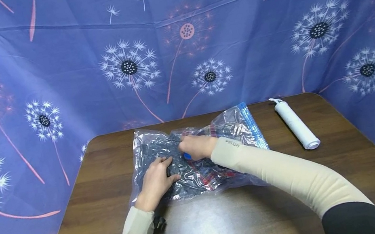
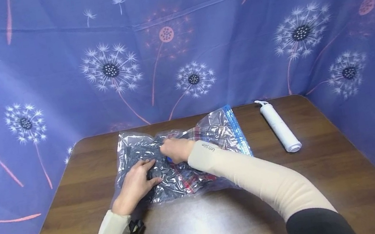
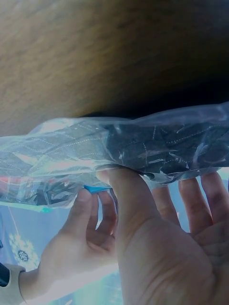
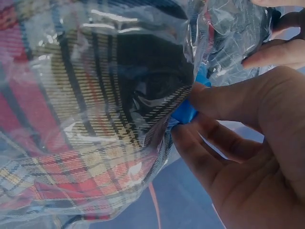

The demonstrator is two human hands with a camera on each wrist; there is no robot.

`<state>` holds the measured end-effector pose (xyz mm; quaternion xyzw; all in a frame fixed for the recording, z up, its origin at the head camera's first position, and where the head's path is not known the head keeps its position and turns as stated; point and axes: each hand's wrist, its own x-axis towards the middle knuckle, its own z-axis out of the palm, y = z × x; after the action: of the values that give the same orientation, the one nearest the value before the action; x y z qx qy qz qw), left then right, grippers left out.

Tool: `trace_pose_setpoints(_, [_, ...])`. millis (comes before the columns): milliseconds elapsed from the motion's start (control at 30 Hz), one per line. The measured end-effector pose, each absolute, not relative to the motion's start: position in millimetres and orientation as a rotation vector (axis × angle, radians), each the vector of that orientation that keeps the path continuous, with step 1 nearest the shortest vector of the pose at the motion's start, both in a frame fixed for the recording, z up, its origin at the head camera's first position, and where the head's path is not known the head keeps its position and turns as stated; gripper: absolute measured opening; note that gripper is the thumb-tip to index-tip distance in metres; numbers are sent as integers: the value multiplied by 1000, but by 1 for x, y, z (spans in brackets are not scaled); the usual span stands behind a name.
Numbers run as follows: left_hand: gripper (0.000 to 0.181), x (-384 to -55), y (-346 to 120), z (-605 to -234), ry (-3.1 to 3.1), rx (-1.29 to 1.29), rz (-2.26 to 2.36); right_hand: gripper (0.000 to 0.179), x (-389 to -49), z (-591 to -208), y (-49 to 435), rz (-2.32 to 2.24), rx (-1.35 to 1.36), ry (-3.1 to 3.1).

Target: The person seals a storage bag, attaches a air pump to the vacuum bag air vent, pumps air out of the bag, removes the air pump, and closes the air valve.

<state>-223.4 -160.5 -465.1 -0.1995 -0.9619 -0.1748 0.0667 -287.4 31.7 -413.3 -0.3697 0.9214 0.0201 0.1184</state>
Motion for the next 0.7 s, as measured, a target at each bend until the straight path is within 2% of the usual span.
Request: trace_pose_setpoints(700, [69, -223, -161, -465, -2890, -600, -527, 10, -286, -420, 30, 126, -1157, 2776])
